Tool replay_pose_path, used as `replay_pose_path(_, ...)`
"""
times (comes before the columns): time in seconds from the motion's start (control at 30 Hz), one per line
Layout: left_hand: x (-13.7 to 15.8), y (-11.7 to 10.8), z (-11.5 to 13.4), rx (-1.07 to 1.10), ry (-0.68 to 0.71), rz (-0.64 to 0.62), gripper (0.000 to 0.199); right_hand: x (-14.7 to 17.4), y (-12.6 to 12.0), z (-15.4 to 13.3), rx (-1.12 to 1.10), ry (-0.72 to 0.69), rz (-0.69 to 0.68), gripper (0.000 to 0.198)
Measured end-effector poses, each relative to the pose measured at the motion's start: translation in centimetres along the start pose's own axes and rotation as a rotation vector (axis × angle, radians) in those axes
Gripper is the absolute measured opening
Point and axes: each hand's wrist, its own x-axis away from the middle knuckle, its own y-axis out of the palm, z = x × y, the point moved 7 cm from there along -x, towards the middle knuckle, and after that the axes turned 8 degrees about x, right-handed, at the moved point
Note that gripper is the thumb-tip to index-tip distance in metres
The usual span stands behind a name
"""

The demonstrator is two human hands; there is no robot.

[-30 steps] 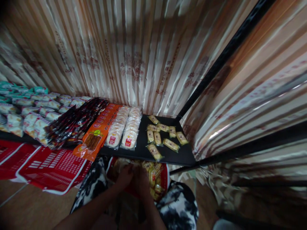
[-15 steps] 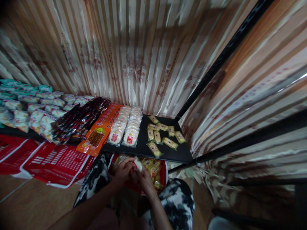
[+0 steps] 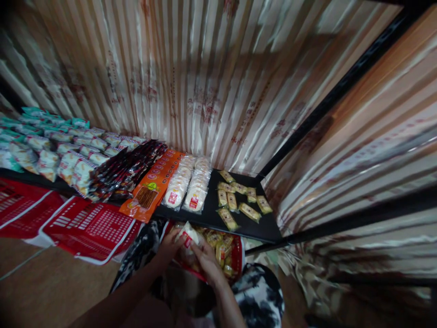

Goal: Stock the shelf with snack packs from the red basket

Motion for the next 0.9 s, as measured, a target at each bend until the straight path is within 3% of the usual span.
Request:
replay_pose_path(0.17, 0.2, -1.1, 0.6, 0.169, -0.025, 0.082, 0.046, -0.7, 1.2, -1.0, -0.054, 0.007, -0.002, 0.048)
replay_pose_path(0.4, 0.8, -1.6, 0.7, 0.33, -0.034, 0.129, 0.044, -2.8, 1.1, -0.6, 0.018, -0.064, 0.212, 0.043)
replay_pose_path(0.5, 0.7, -3.5, 1.5, 0.081, 0.111, 0.266, 0.043, -3.9, 0.7, -2.5, 0.121, -0.124, 0.279, 0.043)
replay_pose_path(0.6, 1.2, -4.4, 4.4, -0.279, 0.437, 0.387, 0.042, -5.4, 1.1, -5.2, 0.293, -0.216, 0.246, 0.04)
replay_pose_path(0.73, 1.3, -2.5, 7.6, -0.664, 0.735, 0.275, 0.034, -8.0, 2.0, -7.2, 0.524, -0.283, 0.213, 0.036)
replay_pose_path(0.9, -0.5, -1.6, 8.9, -0.867, 0.858, 0.259, 0.039, -10.4, 3.0, -8.3, 0.715, -0.33, 0.269, 0.037)
